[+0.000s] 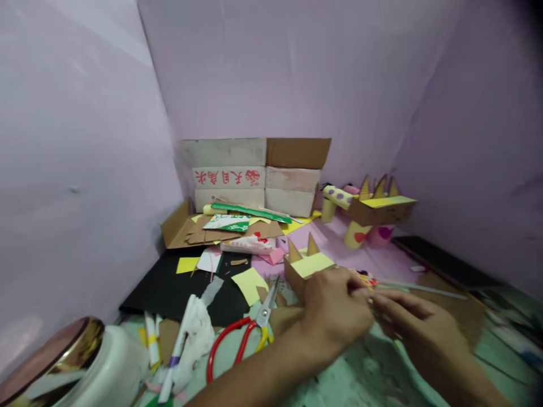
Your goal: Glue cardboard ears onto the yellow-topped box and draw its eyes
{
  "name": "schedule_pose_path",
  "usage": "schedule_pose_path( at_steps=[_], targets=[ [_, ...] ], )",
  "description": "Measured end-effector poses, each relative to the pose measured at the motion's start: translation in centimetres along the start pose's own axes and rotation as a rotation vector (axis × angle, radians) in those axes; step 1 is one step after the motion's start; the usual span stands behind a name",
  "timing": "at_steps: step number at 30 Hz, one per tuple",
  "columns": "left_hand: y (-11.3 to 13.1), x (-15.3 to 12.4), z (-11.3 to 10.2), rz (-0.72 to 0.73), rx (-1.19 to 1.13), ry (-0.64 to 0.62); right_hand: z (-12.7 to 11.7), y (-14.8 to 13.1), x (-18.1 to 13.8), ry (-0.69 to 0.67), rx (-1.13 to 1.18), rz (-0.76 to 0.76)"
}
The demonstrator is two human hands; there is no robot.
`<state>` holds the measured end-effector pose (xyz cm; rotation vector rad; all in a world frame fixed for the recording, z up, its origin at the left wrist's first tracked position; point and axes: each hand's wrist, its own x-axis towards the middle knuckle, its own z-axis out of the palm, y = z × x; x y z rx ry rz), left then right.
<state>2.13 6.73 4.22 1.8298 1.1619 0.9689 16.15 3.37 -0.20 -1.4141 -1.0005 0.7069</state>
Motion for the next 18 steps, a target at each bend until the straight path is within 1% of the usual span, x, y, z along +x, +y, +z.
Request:
schedule_pose_path(
  at_steps=[2, 5, 12, 18],
  targets=[
    [0.4, 0.0, -0.2, 0.015, 0.004, 0.019, 0.4, -0.8, -0.4, -0.077, 0.023, 0.012],
    [0.9, -0.3, -0.5, 0.023, 0.003, 0.010, 0.7, -1.5, -0.7, -0.135, 0.055, 0.002],
    [1.1, -0.8, -0.9, 0.029, 0.022, -0.011, 0.9, -2.6, -1.1, -0.158, 0.080, 0.013],
    [0.8, -1.2, -0.3, -0.020, -0.009, 0.041, 1.1, -3.2, -1.3, -0.164, 0.148, 0.053]
  ],
)
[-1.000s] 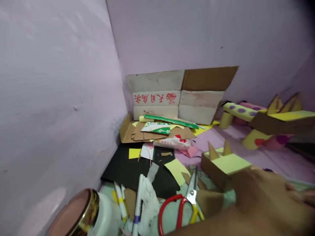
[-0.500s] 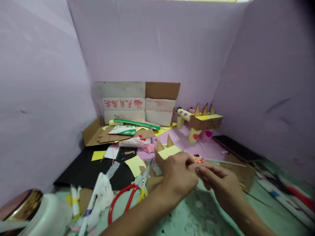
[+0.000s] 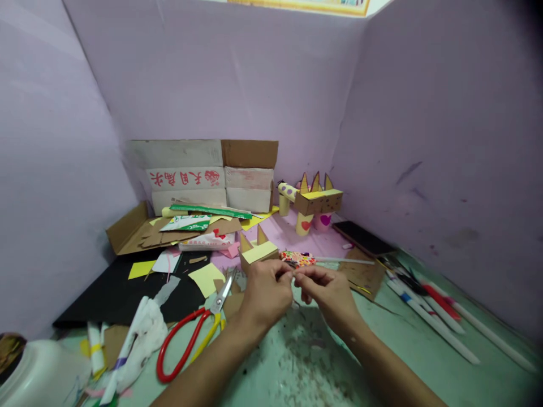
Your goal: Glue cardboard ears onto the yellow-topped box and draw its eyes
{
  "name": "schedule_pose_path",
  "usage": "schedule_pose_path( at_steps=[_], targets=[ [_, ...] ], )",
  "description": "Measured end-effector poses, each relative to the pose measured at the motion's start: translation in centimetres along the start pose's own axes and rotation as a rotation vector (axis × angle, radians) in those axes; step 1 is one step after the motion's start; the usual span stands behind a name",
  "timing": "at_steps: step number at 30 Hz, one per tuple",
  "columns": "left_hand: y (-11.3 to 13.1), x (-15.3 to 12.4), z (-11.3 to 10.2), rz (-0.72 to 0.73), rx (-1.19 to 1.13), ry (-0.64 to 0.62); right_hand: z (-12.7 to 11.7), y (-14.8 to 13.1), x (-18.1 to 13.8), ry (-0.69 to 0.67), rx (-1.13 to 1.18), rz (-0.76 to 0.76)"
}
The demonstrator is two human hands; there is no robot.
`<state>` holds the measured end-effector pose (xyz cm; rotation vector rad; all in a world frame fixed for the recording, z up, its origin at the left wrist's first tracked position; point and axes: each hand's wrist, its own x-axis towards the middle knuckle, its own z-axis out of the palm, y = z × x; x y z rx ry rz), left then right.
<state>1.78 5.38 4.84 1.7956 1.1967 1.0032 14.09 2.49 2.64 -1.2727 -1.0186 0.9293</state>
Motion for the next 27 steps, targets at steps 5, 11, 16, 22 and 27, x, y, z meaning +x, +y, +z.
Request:
schedule_pose_path(
  at_steps=[5, 11, 16, 22, 27],
  targets=[
    [-0.2, -0.6, 0.3, -0.075, -0.073, 0.095, 0.3, -0.1, -0.2, 0.017, 0.036, -0.005],
    [-0.2, -0.6, 0.4, -0.148, -0.155, 0.046, 0.4, -0.2, -0.3, -0.018, 0.007, -0.011],
    [-0.3, -0.2, 0.0, -0.223, -0.188, 0.025, 0.3, 0.6, -0.3, -0.023, -0.088, -0.120],
    [-0.4, 0.0, -0.4, -0.273, -0.214, -0.005, 0.2, 2.0, -0.4, -0.028, -0.239, -0.327],
    [-0.1, -0.1, -0.6, -0.292, -0.202, -0.017, 0.2, 2.4, -0.2, -0.023, -0.264, -0.451]
  ],
)
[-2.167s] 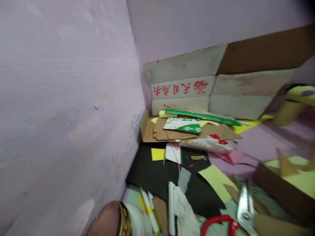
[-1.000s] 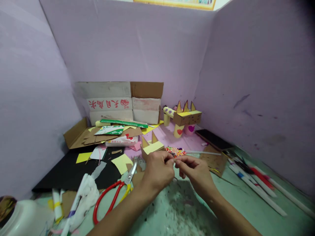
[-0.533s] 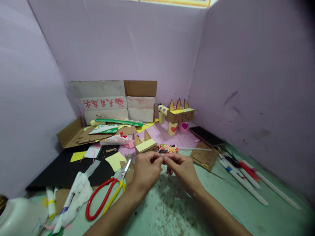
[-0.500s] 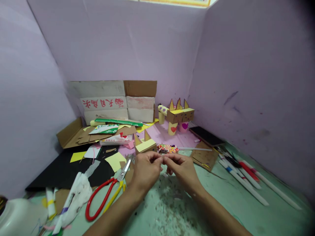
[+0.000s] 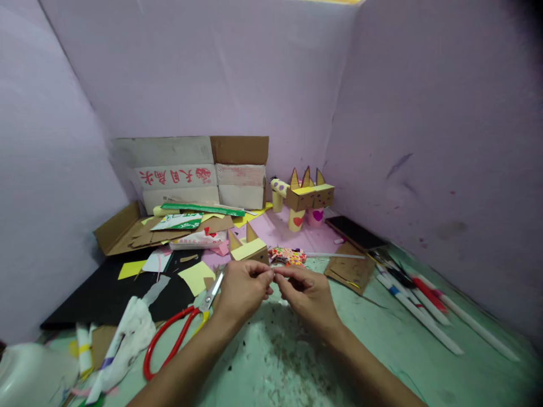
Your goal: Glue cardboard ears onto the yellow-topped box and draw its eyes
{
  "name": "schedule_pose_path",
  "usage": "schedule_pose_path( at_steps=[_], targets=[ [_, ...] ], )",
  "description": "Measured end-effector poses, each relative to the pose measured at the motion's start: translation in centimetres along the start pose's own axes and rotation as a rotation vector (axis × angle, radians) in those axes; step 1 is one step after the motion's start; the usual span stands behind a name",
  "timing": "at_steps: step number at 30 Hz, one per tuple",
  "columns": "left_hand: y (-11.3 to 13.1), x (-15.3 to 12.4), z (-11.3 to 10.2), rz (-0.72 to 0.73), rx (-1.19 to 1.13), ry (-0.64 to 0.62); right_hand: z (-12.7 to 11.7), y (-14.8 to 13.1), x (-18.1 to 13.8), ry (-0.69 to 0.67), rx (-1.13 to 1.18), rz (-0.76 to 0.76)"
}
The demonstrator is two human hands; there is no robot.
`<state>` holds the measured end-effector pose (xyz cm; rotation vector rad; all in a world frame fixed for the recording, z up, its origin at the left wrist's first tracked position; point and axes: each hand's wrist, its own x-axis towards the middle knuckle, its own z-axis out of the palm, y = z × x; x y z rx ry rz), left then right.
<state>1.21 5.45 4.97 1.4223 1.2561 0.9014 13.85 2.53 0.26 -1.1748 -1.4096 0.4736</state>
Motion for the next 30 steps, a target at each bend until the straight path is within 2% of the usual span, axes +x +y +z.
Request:
schedule_pose_path(
  at_steps=[12, 30],
  targets=[
    [-0.18, 0.21, -0.21, 0.002, 0.024, -0.019, -0.11, -0.25, 0.38, 0.007, -0.030, -0.144],
    [0.38, 0.11, -0.23, -0.034, -0.030, -0.042, -0.09, -0.01, 0.35, 0.019, -0.010, -0.135]
  ],
)
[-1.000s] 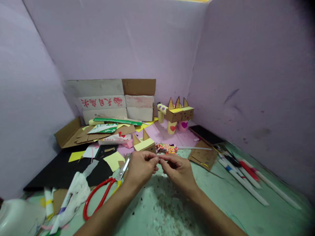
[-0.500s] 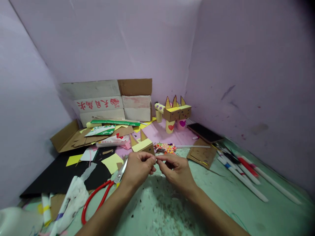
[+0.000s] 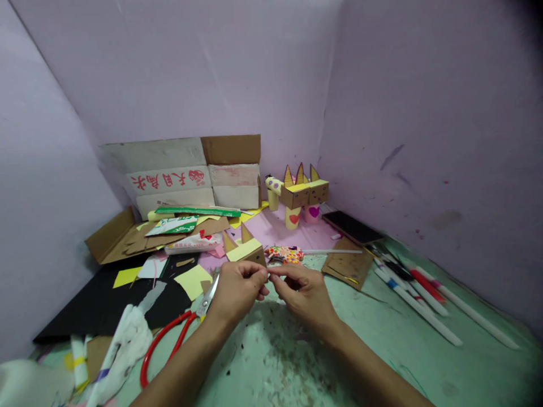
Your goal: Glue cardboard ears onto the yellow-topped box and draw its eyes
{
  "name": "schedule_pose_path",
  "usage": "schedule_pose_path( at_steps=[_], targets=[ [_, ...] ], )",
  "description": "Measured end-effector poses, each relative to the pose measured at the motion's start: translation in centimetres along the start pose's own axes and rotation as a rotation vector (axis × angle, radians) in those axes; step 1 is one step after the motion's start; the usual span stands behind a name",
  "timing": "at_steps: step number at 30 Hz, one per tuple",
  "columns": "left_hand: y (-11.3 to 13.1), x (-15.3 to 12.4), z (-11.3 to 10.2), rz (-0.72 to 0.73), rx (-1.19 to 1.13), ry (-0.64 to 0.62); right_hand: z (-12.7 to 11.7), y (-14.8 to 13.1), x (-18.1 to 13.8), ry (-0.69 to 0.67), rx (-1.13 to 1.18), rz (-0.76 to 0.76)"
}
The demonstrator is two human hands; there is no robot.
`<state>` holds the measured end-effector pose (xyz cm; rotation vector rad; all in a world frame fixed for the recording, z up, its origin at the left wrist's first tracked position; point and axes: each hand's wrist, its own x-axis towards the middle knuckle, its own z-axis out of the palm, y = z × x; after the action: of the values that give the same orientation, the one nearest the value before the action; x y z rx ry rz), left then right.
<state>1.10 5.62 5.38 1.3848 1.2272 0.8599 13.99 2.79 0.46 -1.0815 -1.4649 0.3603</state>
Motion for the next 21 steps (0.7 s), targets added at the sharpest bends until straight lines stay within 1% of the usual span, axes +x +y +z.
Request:
schedule_pose_path(
  at_steps=[11, 21],
  targets=[
    [0.06, 0.12, 0.02, -0.003, -0.003, 0.016, 0.02, -0.14, 0.23, 0.004, 0.001, -0.029],
    [0.09, -0.02, 0.00, 0.012, -0.014, 0.008, -0.03, -0.27, 0.17, 0.006, 0.007, 0.008]
  ],
)
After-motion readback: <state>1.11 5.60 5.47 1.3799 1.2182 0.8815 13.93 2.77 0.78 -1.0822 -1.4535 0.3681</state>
